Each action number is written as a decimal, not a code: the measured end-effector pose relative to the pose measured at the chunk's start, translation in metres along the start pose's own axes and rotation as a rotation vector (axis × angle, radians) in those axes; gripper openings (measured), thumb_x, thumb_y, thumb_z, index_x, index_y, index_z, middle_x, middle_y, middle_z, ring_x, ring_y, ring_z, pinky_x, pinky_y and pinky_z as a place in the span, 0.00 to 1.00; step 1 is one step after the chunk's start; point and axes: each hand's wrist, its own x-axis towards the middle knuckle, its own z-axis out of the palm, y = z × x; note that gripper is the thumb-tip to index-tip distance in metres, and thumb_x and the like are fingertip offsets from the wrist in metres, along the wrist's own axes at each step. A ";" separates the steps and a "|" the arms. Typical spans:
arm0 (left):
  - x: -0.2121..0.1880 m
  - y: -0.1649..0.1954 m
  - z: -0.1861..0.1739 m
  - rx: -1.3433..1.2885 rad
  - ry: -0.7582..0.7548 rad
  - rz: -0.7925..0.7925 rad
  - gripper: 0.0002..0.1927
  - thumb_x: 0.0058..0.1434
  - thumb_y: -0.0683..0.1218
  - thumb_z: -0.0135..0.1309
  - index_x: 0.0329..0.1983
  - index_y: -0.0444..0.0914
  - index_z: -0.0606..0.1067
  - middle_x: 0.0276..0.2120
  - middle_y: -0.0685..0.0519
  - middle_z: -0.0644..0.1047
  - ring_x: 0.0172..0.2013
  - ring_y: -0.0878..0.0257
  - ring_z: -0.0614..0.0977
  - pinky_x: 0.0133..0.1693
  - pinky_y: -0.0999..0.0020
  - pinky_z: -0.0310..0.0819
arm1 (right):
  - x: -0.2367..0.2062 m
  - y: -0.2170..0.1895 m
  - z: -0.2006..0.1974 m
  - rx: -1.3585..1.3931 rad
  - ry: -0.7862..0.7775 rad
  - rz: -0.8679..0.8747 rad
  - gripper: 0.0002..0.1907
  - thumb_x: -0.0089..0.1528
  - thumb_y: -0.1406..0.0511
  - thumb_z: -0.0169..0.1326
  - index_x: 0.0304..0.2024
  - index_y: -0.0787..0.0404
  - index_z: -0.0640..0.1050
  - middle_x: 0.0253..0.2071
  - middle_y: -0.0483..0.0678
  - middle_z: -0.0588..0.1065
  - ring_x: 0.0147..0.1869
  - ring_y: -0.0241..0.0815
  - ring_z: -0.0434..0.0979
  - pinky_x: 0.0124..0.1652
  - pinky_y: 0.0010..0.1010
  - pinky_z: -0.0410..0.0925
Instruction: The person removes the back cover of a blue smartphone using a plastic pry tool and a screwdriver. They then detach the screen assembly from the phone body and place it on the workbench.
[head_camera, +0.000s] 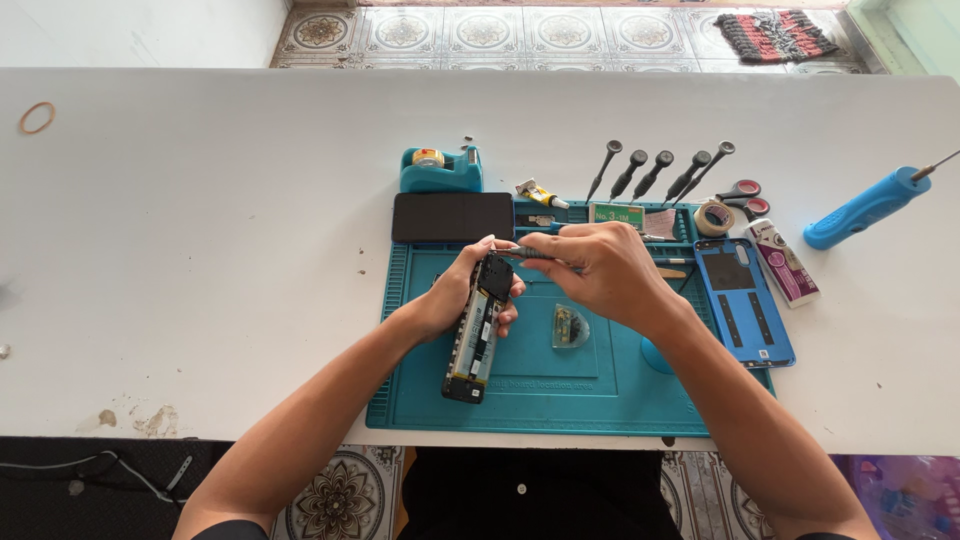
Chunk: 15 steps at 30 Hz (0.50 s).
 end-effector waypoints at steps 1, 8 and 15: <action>-0.001 0.000 0.001 0.007 -0.002 -0.002 0.32 0.71 0.64 0.24 0.66 0.38 0.56 0.32 0.50 0.73 0.27 0.61 0.79 0.28 0.63 0.81 | 0.001 0.001 0.001 -0.013 -0.012 -0.017 0.13 0.58 0.70 0.61 0.43 0.51 0.88 0.18 0.45 0.74 0.19 0.36 0.69 0.22 0.32 0.61; -0.003 0.005 0.002 -0.045 -0.013 -0.013 0.29 0.70 0.65 0.26 0.61 0.41 0.58 0.31 0.52 0.71 0.26 0.62 0.77 0.27 0.65 0.78 | 0.006 -0.011 -0.005 0.101 -0.019 -0.027 0.17 0.57 0.69 0.59 0.48 0.62 0.83 0.24 0.47 0.78 0.15 0.33 0.69 0.20 0.28 0.64; 0.001 0.000 0.002 -0.102 -0.085 -0.007 0.23 0.72 0.65 0.28 0.38 0.43 0.60 0.30 0.54 0.68 0.25 0.64 0.75 0.28 0.66 0.77 | 0.010 -0.014 -0.016 0.122 -0.103 0.206 0.10 0.65 0.63 0.58 0.36 0.62 0.85 0.14 0.47 0.73 0.13 0.34 0.65 0.19 0.29 0.57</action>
